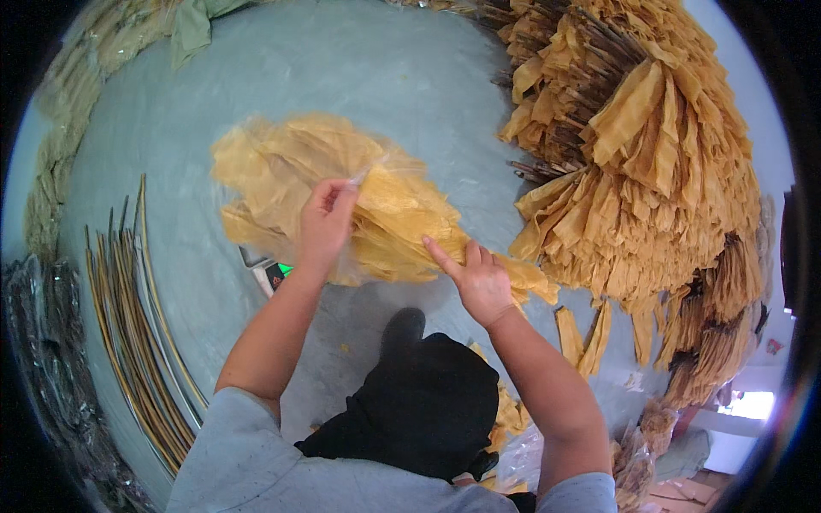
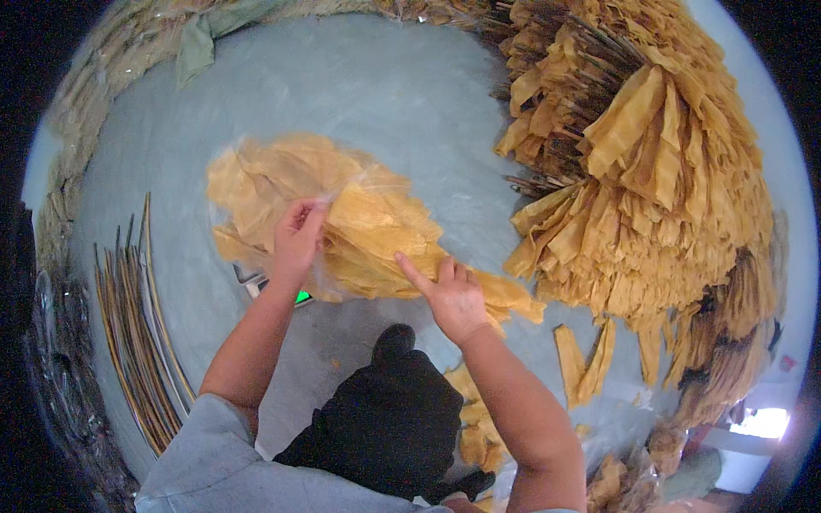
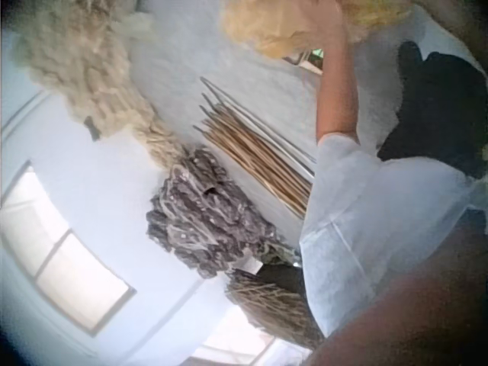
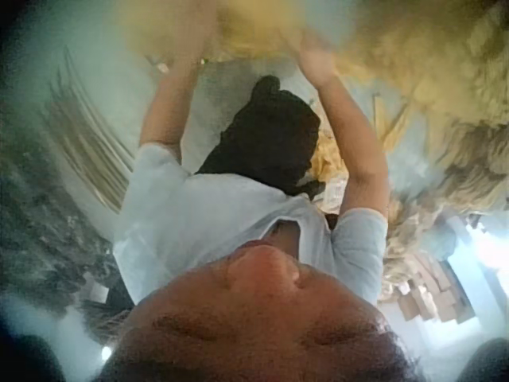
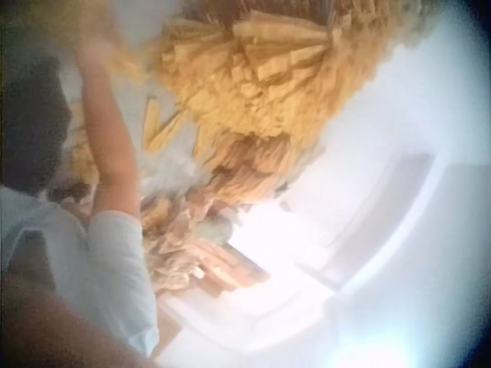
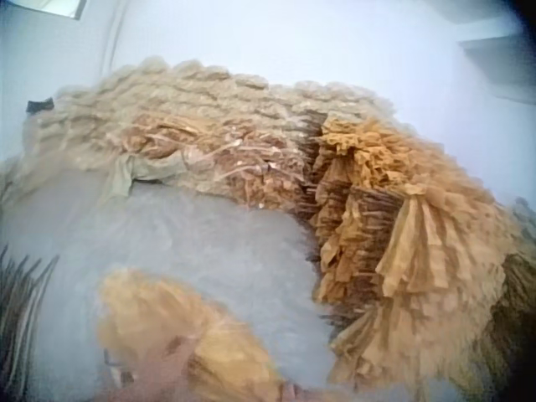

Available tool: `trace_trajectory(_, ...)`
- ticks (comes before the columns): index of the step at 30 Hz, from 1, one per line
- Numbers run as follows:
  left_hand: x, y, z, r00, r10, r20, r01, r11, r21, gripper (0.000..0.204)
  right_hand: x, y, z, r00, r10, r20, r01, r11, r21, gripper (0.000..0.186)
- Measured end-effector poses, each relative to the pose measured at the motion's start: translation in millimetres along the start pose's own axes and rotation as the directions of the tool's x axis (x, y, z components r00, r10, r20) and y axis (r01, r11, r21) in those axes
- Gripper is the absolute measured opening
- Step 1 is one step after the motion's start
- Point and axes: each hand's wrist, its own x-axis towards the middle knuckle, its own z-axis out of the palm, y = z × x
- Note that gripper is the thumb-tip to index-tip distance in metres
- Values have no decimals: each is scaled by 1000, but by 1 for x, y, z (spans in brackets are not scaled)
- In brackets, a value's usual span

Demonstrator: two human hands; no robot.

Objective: The person sits on the floor and packages dried yellow strips into clear plastic bags. They gather the strips, place them into bags, and weigh the filled bags on a digital scale before setting them aside.

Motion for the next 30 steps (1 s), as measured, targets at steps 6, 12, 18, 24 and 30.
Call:
trace_trajectory(6,-8,8,10,979,199,39,-203,955,215,14,14,1,-16,991,13,132,-19,999,41,76)
trace_trajectory(12,-16,28,20,898,435,64,-408,770,491,12,19,-17,-36,975,-69,212,83,995,-54,78)
trace_trajectory(18,-13,20,25,886,465,-7,-416,800,432,13,11,-15,-32,965,-127,232,139,990,-36,78)
trace_trajectory(24,-14,23,30,886,462,-42,-395,799,454,13,8,-11,-32,972,-116,203,125,992,-33,77)
trace_trajectory(30,-13,20,25,892,452,1,-382,754,535,12,8,-15,-40,949,-140,283,155,988,-30,76)
